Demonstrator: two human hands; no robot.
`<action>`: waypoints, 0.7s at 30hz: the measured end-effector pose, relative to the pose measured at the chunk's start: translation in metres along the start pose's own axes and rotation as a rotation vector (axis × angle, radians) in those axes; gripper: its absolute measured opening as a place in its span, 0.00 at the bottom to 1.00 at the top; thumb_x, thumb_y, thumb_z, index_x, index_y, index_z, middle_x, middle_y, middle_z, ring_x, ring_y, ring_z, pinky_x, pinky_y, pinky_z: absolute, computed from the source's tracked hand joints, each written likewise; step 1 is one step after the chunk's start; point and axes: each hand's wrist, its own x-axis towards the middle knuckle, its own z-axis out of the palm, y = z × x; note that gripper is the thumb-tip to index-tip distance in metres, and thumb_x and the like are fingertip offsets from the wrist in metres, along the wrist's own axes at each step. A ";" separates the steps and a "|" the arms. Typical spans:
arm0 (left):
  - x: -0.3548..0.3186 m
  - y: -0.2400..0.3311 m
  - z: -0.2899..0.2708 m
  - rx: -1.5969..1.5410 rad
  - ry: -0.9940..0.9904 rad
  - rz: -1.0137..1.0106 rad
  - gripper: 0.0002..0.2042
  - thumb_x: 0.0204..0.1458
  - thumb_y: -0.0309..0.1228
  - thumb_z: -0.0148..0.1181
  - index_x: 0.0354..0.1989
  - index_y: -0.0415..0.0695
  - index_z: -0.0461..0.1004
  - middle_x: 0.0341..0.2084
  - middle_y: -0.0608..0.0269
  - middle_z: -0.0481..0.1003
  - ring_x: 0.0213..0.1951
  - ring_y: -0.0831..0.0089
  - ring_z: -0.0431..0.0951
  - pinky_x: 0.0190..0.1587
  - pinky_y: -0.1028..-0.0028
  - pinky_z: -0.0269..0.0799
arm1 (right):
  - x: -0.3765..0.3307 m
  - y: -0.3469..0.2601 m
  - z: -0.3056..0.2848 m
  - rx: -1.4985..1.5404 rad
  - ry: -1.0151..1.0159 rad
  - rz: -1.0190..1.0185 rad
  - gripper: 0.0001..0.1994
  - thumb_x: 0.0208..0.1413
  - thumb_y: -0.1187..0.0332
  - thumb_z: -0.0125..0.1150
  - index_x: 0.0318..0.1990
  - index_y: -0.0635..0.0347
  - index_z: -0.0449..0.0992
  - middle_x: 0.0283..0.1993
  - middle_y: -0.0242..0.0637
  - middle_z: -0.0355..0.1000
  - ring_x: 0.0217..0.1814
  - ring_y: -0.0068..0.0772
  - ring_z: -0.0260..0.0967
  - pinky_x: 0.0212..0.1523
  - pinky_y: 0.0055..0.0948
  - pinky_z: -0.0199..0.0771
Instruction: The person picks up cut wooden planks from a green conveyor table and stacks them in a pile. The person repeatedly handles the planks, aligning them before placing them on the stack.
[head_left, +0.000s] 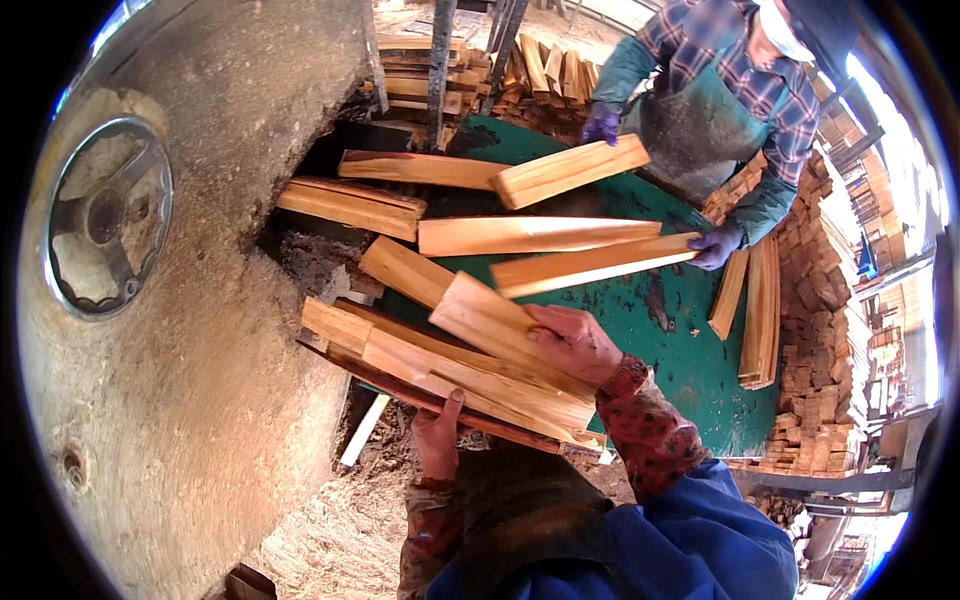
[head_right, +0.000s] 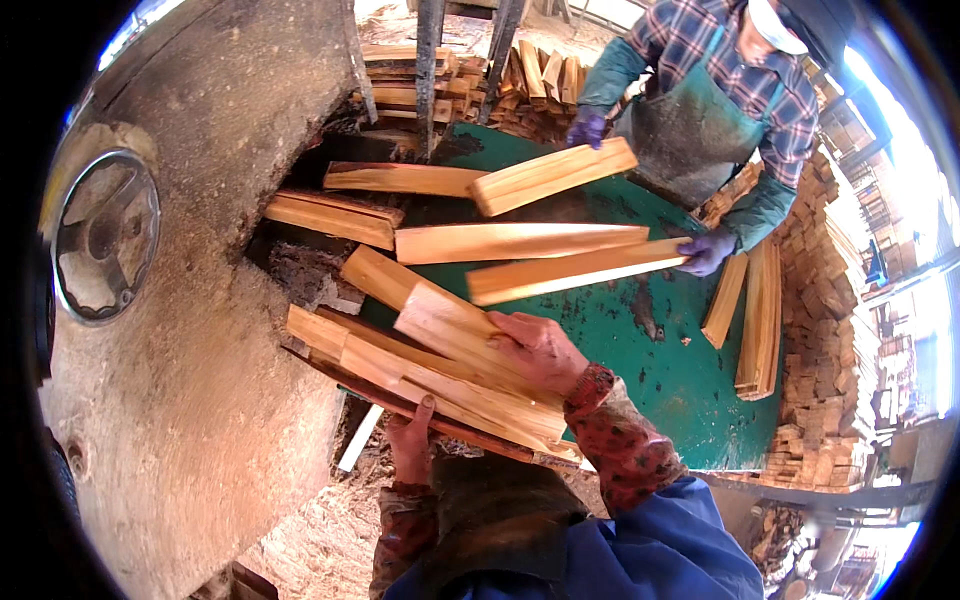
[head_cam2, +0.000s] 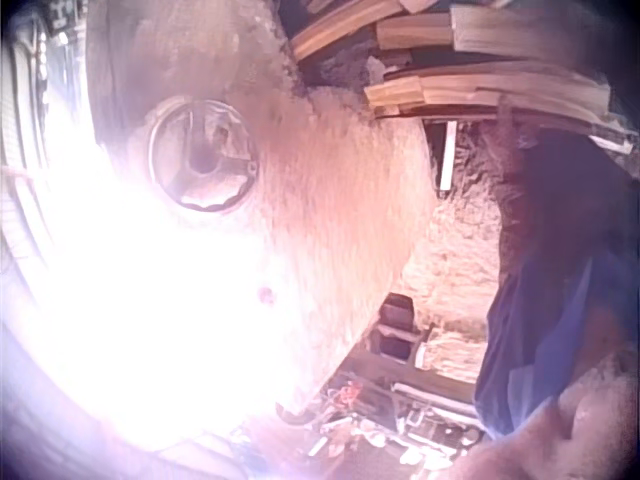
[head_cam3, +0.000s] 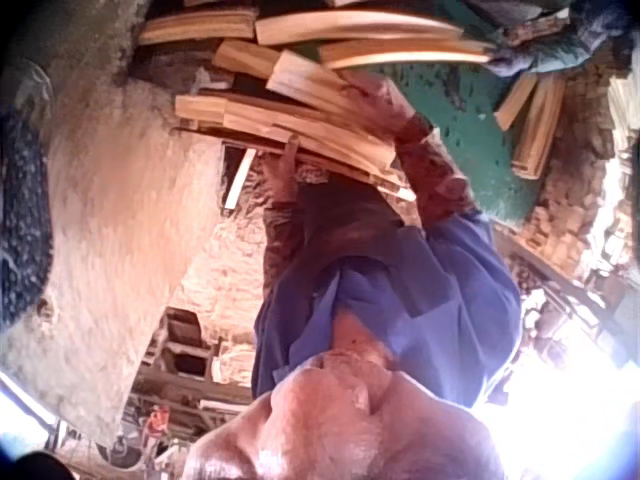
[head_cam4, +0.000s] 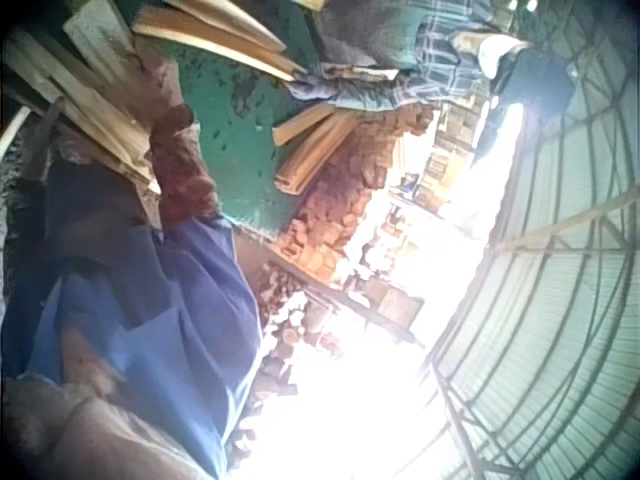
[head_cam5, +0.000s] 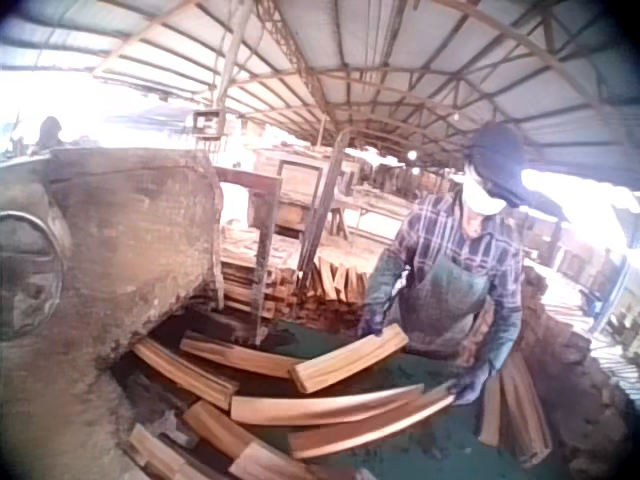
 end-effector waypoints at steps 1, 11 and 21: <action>-0.002 0.003 0.003 -0.012 0.001 0.016 0.23 0.47 0.35 0.70 0.48 0.37 0.71 0.36 0.62 0.75 0.30 0.74 0.77 0.26 0.73 0.81 | 0.008 -0.001 0.009 0.024 -0.017 -0.033 0.17 0.53 0.75 0.59 0.50 0.73 0.72 0.38 0.54 0.74 0.38 0.50 0.75 0.37 0.33 0.75; -0.001 -0.007 -0.015 -0.190 -0.179 -0.035 0.21 0.51 0.34 0.66 0.51 0.39 0.69 0.40 0.62 0.75 0.35 0.73 0.78 0.33 0.72 0.81 | 0.044 -0.016 0.117 -0.152 -0.201 -0.078 0.20 0.55 0.62 0.58 0.50 0.65 0.70 0.48 0.51 0.68 0.53 0.54 0.65 0.53 0.44 0.68; -0.007 0.001 -0.021 -0.107 -0.189 -0.103 0.21 0.52 0.40 0.65 0.49 0.41 0.70 0.37 0.66 0.75 0.35 0.76 0.77 0.33 0.77 0.76 | 0.022 0.021 0.076 -0.470 -0.155 0.134 0.29 0.49 0.56 0.65 0.58 0.58 0.67 0.60 0.50 0.59 0.62 0.53 0.57 0.61 0.48 0.57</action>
